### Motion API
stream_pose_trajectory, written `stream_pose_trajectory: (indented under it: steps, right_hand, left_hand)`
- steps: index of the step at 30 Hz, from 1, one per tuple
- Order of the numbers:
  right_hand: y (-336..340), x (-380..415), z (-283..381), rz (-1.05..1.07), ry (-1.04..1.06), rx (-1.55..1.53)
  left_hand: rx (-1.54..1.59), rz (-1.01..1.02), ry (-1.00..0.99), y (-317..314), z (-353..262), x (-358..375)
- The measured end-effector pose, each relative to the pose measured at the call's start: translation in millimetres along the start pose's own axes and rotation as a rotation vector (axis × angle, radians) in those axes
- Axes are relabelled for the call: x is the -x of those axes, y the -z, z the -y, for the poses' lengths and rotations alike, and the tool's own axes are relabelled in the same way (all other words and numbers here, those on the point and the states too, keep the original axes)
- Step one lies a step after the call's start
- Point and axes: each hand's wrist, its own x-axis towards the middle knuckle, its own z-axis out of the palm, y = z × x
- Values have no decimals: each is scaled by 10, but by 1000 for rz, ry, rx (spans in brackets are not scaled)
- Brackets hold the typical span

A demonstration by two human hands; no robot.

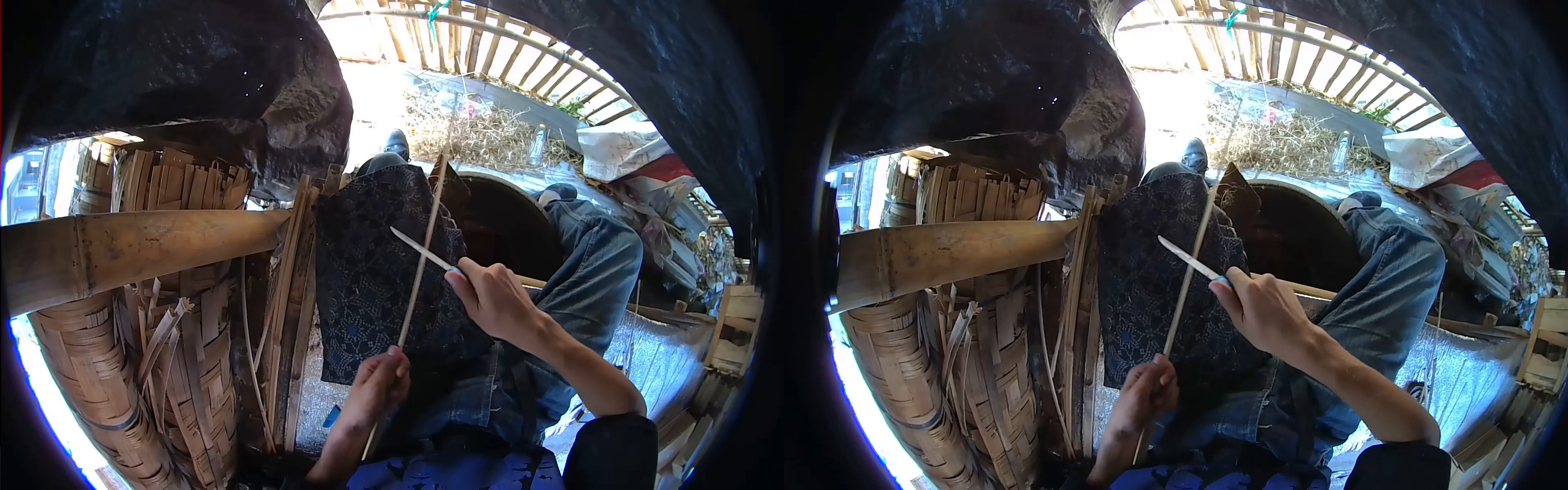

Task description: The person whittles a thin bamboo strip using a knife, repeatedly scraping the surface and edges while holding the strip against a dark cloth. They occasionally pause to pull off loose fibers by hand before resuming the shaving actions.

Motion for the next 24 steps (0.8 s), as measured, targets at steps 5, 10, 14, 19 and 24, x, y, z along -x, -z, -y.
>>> stream_pose_trajectory:
  steps: [5,10,14,19,24]
  right_hand:
    - [-134,-145,-14,15,37,-76]
    - [-117,-255,37,84,-44,48]
    - [-63,-303,-11,154,-82,48]
    - [-102,-276,-105,124,-6,55]
    - [-111,-206,-81,121,-5,26]
  left_hand:
    - [-118,-75,-58,109,-134,27]
    - [-525,-308,-203,76,-32,41]
    - [-324,-221,-56,174,23,14]
    - [73,-159,66,141,-43,80]
    - [44,-204,25,103,-106,92]
